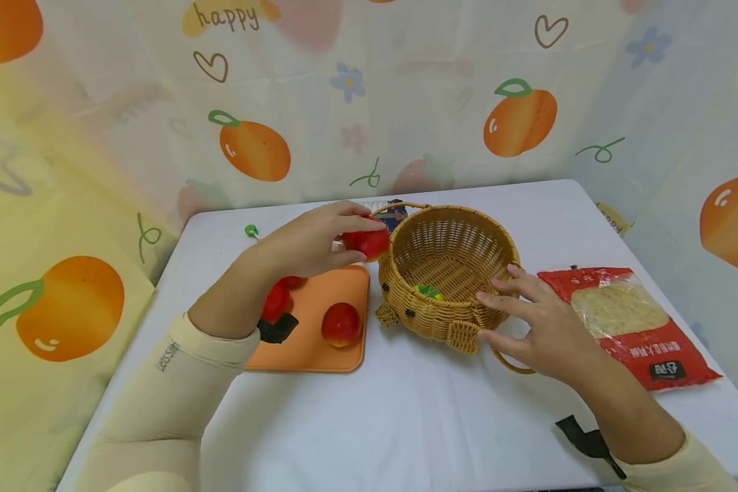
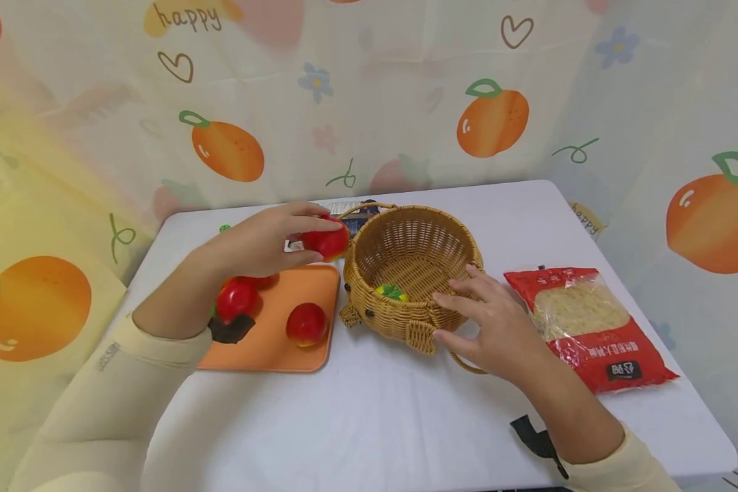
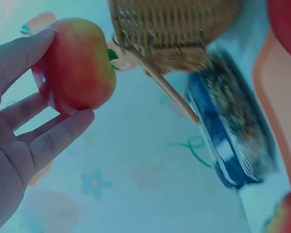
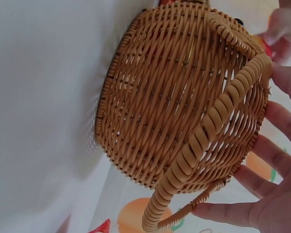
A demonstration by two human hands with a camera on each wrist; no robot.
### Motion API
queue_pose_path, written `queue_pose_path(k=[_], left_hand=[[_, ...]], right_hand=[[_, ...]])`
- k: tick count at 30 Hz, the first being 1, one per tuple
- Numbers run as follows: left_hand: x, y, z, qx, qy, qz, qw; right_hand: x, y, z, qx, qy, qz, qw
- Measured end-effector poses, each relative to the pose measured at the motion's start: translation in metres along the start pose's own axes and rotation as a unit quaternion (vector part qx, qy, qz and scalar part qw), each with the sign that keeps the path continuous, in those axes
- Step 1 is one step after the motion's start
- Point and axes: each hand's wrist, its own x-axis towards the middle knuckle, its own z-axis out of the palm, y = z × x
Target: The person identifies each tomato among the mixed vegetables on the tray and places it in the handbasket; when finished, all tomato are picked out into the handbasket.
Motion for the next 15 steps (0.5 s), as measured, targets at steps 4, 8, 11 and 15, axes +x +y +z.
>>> queue_pose_path(k=[4, 8, 11, 15], left_hand=[[0.017, 0.013, 0.003, 0.004, 0.015, 0.039, 0.9991], [0.035, 0.028, 0.009, 0.007, -0.013, 0.04, 0.9991], [0.048, 0.038, 0.016, 0.018, -0.043, 0.032, 0.9984], [0.063, 0.045, 0.027, 0.029, -0.077, 0.035, 0.996]], right_hand=[[0.0, 0.0, 0.002, -0.001, 0.002, 0.002, 1.0], [-0.001, 0.0, 0.003, 0.002, 0.005, 0.006, 1.0], [-0.001, 0.0, 0.003, 0.001, 0.003, 0.011, 1.0], [-0.002, 0.001, 0.003, -0.002, 0.001, 0.014, 1.0]])
